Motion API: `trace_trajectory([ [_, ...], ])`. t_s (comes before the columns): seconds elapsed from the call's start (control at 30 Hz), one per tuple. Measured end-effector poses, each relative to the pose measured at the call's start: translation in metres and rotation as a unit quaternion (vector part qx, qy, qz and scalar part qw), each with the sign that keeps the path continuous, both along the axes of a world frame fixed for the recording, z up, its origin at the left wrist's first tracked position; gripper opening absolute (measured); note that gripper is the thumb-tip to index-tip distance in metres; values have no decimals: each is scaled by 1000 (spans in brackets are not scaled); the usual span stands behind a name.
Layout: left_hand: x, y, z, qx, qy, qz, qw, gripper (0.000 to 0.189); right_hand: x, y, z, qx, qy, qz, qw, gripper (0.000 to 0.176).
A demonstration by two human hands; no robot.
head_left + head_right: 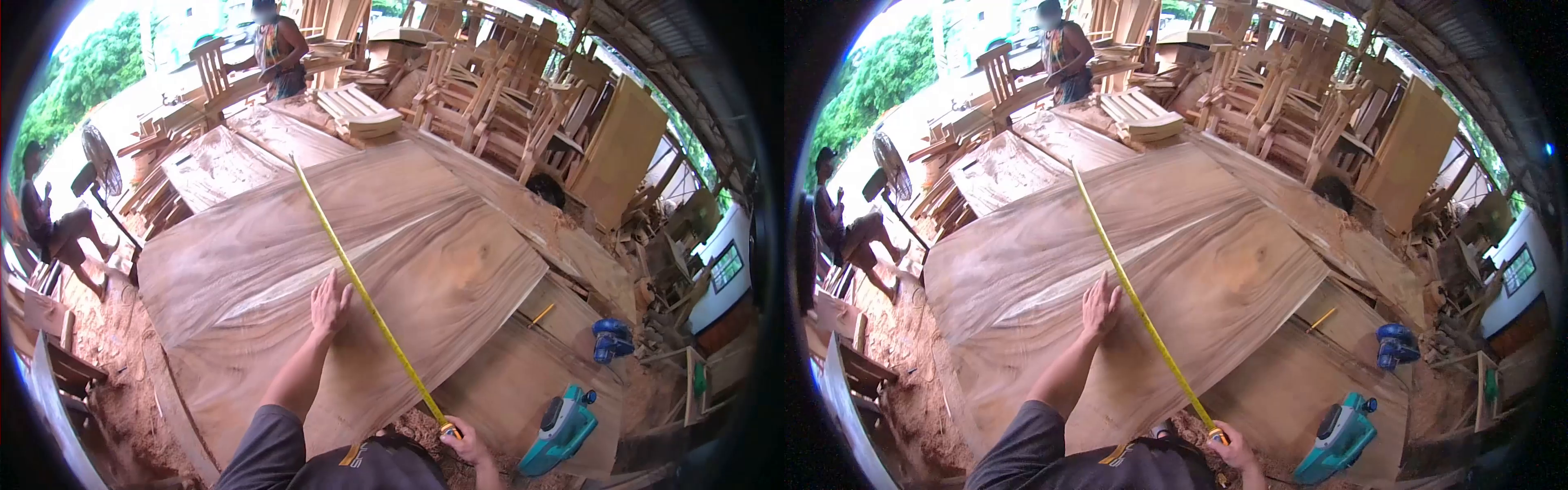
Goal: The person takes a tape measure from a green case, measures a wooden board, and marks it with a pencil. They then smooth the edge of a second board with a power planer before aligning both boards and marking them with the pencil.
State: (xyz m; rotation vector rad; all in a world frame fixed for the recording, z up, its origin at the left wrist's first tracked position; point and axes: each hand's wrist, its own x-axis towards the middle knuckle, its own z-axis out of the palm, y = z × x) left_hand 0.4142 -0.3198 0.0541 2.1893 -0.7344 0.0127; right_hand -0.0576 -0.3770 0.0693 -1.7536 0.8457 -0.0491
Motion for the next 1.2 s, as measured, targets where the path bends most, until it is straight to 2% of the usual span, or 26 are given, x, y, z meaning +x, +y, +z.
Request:
trace_trajectory([
  [0.1,-1,0,1,34,-26,-6,999,65,-3,-1,-9,-55,-10,21,998,59],
  [0.2,-2,0,-3,51,-54,-13,997,60,-3,-2,-8,77,9,-23,997,58],
  [0.3,-2,2,-3,86,-82,-29,992,58,-12,-9,-39,-8,-23,-12,1000,56],
  [0.4,-4,5,3,101,-88,-43,990,57,-4,7,-18,37,-77,-134,987,63],
  [0.5,-3,6,-5,91,-93,-40,991,56,-8,2,-25,18,-89,-173,981,69],
  [0.6,-4,5,-7,86,-103,-42,990,56,-14,-5,-43,54,-103,-241,964,69],
  [0.7,-5,7,-9,104,-109,-48,987,57,-7,-4,-24,30,-99,-287,952,67],
  [0.8,-13,10,-5,121,-92,-43,987,57,-16,-22,-51,8,-151,-314,937,65],
  [0.83,-17,13,-1,136,-80,-52,986,57,-22,-30,-49,-18,-91,-307,947,65],
  [0.93,-28,22,-1,146,-102,-55,983,57,-33,-61,-81,-127,-147,-320,927,66],
  [1.0,-38,31,-2,148,-80,-61,984,59,-32,-75,-44,-20,-156,-361,919,67],
  [1.07,-52,42,-2,148,-80,-55,984,60,-40,-105,-45,-116,-112,-363,918,70],
  [1.13,-68,57,-5,150,-75,-53,984,59,-49,-143,-55,-355,-14,-341,870,70],
  [1.2,-85,74,-4,159,-64,-51,984,59,-52,-170,-38,-395,90,-340,849,69],
])
